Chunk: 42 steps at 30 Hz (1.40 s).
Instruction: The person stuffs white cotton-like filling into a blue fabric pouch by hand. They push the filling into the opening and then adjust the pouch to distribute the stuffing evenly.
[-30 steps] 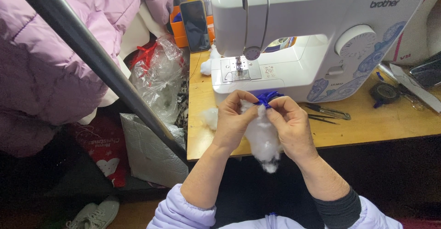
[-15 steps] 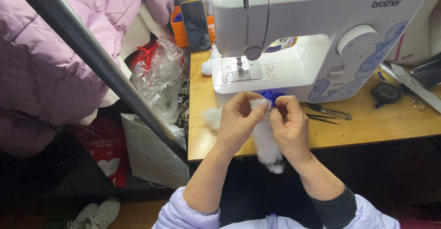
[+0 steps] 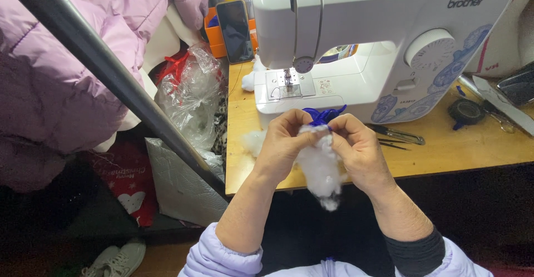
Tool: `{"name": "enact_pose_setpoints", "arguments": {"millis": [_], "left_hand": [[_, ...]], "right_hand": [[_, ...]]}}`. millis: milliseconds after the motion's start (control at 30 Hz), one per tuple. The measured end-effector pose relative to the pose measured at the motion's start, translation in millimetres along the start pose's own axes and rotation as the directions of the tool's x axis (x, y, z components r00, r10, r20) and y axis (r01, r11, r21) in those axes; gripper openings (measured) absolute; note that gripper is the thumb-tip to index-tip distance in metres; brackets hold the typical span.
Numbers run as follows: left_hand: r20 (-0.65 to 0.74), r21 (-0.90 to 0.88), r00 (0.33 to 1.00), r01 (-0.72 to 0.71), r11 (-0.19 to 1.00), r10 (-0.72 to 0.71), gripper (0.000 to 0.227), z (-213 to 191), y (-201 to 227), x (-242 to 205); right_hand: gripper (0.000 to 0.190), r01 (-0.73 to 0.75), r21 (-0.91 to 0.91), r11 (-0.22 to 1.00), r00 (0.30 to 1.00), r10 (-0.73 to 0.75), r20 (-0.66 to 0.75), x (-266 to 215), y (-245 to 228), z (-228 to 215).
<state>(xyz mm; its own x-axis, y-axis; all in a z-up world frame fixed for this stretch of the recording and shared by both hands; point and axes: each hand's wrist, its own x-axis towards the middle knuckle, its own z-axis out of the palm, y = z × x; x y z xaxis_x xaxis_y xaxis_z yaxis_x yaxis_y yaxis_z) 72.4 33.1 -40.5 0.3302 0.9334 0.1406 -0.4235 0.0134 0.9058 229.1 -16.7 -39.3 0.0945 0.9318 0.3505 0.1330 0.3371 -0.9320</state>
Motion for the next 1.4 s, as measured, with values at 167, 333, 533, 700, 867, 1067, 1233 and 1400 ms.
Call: {"name": "enact_pose_setpoints", "arguments": {"millis": [167, 333, 533, 700, 867, 1067, 1233, 1400], "left_hand": [[-0.203, 0.37, 0.925, -0.231, 0.9, 0.32, 0.023, -2, -18, 10], [-0.198, 0.478, 0.927, -0.193, 0.857, 0.319, 0.024, 7, 0, 4], [0.226, 0.215, 0.974, -0.084, 0.973, 0.034, 0.108, -3, 41, -29], [0.235, 0.338, 0.97, -0.017, 0.941, -0.067, 0.107, -2, 25, -40], [0.112, -0.134, 0.992, -0.042, 0.99, 0.057, 0.076, -21, -6, -15], [0.06, -0.119, 0.996, 0.069, 0.99, -0.062, 0.046, -13, -18, 1], [-0.005, -0.12, 1.0, -0.001, 0.993, 0.001, 0.037, 2, -6, -1], [-0.137, -0.054, 0.985, -0.116, 0.992, 0.107, 0.034, -11, -43, 12]], "right_hand": [[0.001, 0.207, -0.191, 0.959, 0.977, -0.211, 0.0, -6, -18, 12], [0.002, 0.157, -0.141, 0.978, 0.986, -0.162, -0.029, -8, -6, 13], [0.005, -0.024, 0.41, 0.912, 0.928, 0.173, -0.33, 7, 7, 7], [0.008, -0.037, 0.405, 0.913, 0.904, 0.204, -0.376, 5, 0, 9], [0.007, 0.006, 0.091, 0.996, 0.975, 0.014, -0.221, -3, -1, 10], [0.007, 0.047, 0.004, 0.999, 0.998, -0.046, -0.035, -3, 7, -1], [0.009, 0.046, 0.061, 0.997, 0.999, -0.046, -0.004, -2, 6, -1], [0.012, 0.111, 0.031, 0.993, 0.994, -0.11, -0.027, -6, -5, 2]]}}
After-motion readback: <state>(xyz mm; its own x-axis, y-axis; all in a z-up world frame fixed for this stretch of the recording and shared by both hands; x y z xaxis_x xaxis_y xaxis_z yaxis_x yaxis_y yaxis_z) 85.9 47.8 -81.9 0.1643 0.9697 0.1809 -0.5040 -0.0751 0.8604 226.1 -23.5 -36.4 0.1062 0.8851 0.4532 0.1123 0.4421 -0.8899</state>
